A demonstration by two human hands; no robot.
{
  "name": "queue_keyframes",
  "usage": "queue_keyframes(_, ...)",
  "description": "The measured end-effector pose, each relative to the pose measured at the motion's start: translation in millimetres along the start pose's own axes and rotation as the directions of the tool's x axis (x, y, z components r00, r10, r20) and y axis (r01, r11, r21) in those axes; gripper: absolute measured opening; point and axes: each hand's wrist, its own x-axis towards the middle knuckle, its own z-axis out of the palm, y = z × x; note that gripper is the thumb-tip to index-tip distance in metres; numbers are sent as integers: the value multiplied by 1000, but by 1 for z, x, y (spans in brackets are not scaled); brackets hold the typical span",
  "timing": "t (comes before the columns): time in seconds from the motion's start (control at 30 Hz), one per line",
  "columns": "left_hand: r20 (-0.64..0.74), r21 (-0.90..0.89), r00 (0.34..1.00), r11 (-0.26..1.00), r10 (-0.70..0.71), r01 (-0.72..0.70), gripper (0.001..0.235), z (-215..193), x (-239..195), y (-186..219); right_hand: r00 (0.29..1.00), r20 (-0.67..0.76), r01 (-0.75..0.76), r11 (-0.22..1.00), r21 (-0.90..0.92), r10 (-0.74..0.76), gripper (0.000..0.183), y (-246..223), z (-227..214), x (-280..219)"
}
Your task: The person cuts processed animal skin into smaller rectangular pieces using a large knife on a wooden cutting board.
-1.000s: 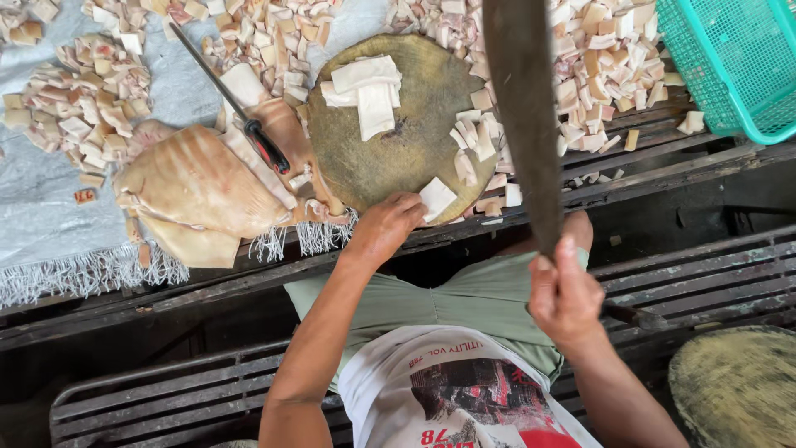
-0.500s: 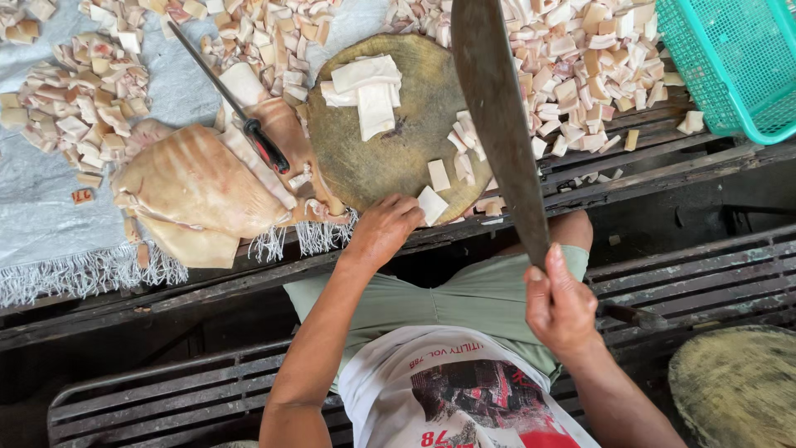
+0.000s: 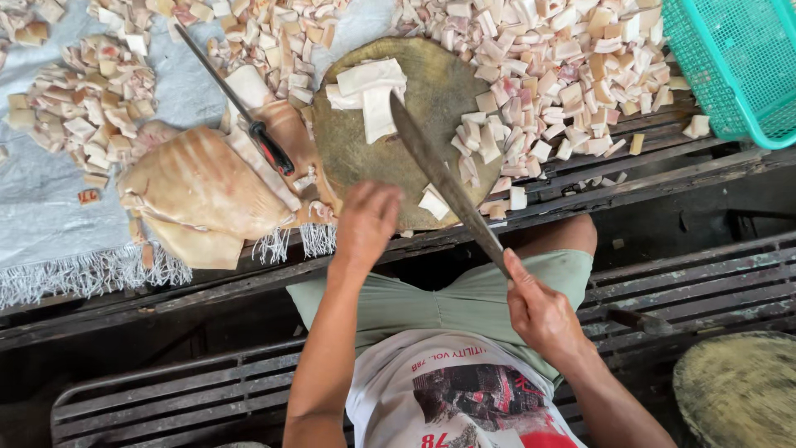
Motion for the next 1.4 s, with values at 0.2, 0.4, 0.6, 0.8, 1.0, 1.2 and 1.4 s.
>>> queue_keyframes(0.2, -171, 26, 973, 986, -156, 163, 10, -18, 47, -46, 976, 206, -18, 969, -247, 70, 68, 13, 0, 9)
queue_keyframes(0.4, 54, 361, 983, 915, 173, -181, 32, 1, 134, -86, 991, 10, -130, 963, -235, 137, 60, 54, 8, 55)
queue_keyframes(0.6, 406, 411, 911, 904, -64, -120, 66, 22, 191, -97, 993, -13, -119, 988, -95, 118, 63, 70, 19, 74)
queue_keyframes(0.8, 395, 540, 918, 817, -33, -203, 53, 8, 183, -66, 982, -13, -190, 981, 40, 190, 61, 70, 22, 77)
queue_keyframes(1.0, 311, 101, 935, 984, -171, 147, 54, -5, 120, -8, 937, -4, -338, 906, 255, 350, 58, 60, 20, 71)
queue_keyframes(1.2, 350, 53, 936, 999, -30, 12, 49, 37, 25, 31, 972, -134, -166, 965, 203, 195, 58, 45, 11, 47)
queue_keyframes(1.4, 314, 107, 950, 994, -5, -30, 54, 36, 1, 18, 969, -204, -120, 987, 103, 139, 58, 27, -15, 24)
